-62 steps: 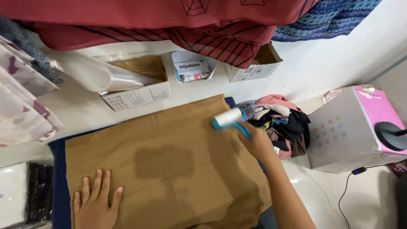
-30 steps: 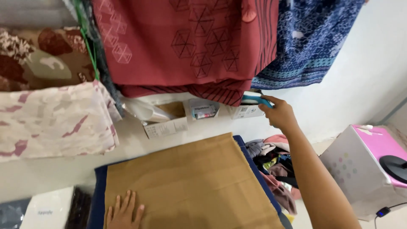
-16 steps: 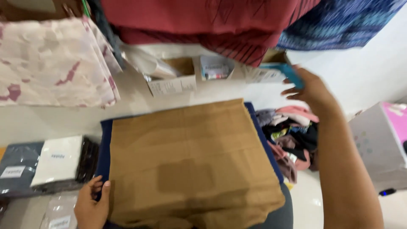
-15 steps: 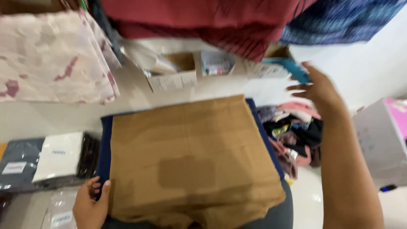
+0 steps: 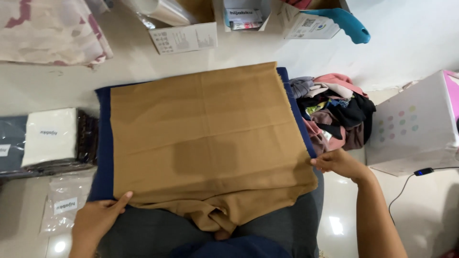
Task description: Cleaning a piece of fabric with a lint roller and then folding it neatly.
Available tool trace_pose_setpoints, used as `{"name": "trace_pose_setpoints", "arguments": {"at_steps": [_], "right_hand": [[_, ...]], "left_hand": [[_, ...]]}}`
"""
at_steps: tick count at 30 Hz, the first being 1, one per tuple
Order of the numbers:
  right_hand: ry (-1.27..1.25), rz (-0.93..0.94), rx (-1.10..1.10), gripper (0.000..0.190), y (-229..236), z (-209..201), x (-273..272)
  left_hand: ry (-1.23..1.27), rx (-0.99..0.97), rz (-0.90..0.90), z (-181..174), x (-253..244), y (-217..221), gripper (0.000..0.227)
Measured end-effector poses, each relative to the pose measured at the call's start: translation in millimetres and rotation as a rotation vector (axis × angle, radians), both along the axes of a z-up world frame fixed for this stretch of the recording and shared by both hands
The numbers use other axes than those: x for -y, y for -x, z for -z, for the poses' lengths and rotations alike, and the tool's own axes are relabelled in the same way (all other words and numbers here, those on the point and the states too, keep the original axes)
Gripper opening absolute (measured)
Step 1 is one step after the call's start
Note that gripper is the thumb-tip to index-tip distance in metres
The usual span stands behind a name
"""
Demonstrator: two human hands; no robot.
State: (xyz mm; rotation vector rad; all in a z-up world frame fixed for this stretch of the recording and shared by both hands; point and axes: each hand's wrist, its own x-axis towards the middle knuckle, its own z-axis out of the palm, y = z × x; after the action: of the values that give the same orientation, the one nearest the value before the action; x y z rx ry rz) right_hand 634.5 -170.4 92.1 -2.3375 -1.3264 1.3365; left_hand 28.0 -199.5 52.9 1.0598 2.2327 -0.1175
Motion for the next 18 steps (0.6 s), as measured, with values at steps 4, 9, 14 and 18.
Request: {"name": "trace_pose_setpoints", "arguments": {"at_steps": [4,9,14,18], "right_hand": [[-0.095,0.047,0.027,0.038,-11.9,29.6,8.4],[-0.179,-0.091,-0.046,0.033,-44.4,89.9,9.1],[-0.256,-0.012,-0.128,0.023,-44.7,110.2,7.3],[-0.259,0.123,-0.302,0.017,-64.5,120.7,13.9]], "left_hand": [[-0.027,0.006,0.056,28.0,3.0,7.6,0.066],[-0.204,0.06,0.043,65.3,17.7,14.7,0.06],[-0.458,0.228,-0.07,76.3,38.2,12.4,0.038],[-0.463,0.541,-0.214,59.1,46.7,11.4,0.027]]}}
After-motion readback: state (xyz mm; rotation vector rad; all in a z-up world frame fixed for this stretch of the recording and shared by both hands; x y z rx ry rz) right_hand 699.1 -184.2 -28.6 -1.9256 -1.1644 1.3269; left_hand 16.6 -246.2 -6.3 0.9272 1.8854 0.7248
